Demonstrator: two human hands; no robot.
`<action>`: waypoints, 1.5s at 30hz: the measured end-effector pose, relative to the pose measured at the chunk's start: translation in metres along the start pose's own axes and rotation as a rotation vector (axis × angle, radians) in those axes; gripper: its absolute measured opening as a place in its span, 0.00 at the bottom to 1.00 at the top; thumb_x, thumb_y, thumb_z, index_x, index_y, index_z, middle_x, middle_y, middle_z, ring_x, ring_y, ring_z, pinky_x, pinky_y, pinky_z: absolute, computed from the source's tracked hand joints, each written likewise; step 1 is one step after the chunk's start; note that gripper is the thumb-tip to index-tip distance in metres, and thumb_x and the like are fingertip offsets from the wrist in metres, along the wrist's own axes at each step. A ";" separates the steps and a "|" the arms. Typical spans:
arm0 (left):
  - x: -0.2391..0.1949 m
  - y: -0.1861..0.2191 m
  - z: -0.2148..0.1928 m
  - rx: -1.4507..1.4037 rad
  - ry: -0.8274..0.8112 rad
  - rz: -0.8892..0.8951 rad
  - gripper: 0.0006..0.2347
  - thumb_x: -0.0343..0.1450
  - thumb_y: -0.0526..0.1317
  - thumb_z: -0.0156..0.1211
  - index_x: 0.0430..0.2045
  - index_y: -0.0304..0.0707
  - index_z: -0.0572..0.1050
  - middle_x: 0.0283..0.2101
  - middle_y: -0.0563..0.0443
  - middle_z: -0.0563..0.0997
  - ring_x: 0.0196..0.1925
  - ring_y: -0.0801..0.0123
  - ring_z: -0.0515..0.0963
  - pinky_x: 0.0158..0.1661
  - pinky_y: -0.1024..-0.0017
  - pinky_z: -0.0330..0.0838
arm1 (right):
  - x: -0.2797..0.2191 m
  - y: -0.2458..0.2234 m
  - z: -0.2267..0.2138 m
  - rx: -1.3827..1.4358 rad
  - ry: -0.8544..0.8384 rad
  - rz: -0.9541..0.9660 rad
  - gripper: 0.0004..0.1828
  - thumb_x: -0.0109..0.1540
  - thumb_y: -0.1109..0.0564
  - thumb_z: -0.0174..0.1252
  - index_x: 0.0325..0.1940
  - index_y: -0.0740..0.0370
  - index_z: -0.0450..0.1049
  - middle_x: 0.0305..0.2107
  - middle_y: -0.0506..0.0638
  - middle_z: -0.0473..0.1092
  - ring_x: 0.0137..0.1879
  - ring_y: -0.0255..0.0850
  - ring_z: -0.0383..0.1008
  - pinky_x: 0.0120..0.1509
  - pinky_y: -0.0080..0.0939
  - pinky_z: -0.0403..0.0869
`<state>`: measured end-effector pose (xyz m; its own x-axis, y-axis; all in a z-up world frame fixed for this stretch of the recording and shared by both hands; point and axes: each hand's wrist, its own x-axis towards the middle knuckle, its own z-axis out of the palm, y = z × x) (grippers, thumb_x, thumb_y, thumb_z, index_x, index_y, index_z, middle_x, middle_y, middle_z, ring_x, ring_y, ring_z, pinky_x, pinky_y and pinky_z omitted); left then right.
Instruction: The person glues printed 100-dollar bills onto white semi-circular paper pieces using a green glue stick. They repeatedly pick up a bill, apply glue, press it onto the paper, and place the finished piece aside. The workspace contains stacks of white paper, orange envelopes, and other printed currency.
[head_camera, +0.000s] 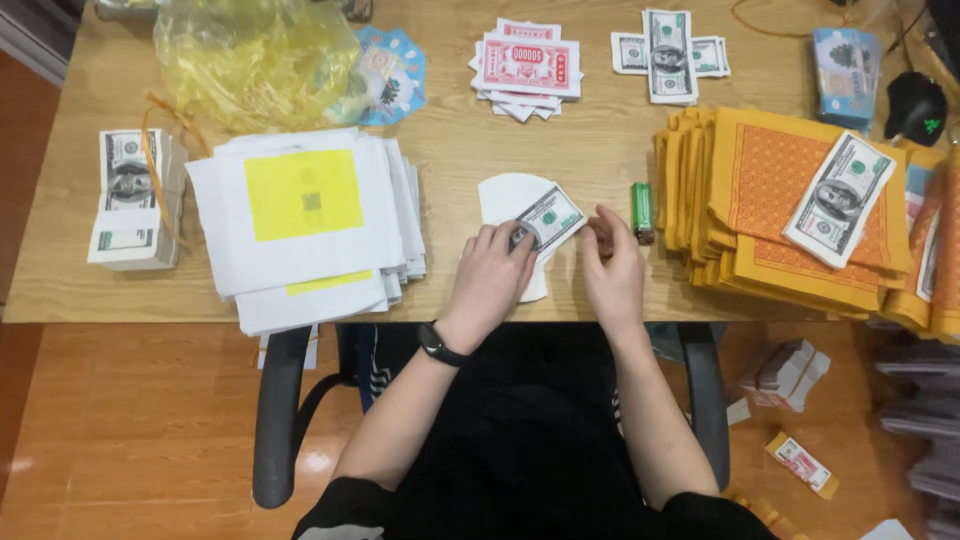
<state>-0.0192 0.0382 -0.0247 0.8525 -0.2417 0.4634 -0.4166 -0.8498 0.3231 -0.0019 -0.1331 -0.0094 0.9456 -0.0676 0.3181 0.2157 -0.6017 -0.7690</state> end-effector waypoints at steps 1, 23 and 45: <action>-0.002 -0.004 0.007 -0.001 -0.005 -0.006 0.10 0.71 0.40 0.55 0.42 0.40 0.78 0.47 0.44 0.76 0.49 0.57 0.74 0.44 0.65 0.68 | -0.001 0.000 -0.001 -0.001 -0.007 0.004 0.19 0.64 0.58 0.55 0.59 0.68 0.68 0.43 0.63 0.72 0.50 0.57 0.75 0.52 0.53 0.73; -0.015 -0.015 0.035 -0.285 0.106 -0.298 0.10 0.65 0.29 0.58 0.38 0.32 0.78 0.36 0.46 0.71 0.38 0.53 0.76 0.38 0.65 0.74 | -0.002 -0.026 0.011 0.844 -0.452 0.676 0.33 0.64 0.51 0.55 0.69 0.66 0.55 0.40 0.59 0.68 0.32 0.42 0.71 0.28 0.39 0.70; 0.005 0.024 -0.038 -1.283 0.260 -0.716 0.04 0.68 0.39 0.67 0.30 0.42 0.83 0.21 0.49 0.82 0.27 0.76 0.82 0.32 0.77 0.77 | -0.017 -0.034 -0.016 0.799 -0.178 0.268 0.15 0.59 0.63 0.62 0.49 0.68 0.74 0.36 0.50 0.76 0.41 0.32 0.73 0.51 0.39 0.75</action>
<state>-0.0366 0.0341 0.0164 0.9698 0.2434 -0.0173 -0.0494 0.2650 0.9630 -0.0291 -0.1239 0.0204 0.9988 0.0391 0.0298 0.0231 0.1615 -0.9866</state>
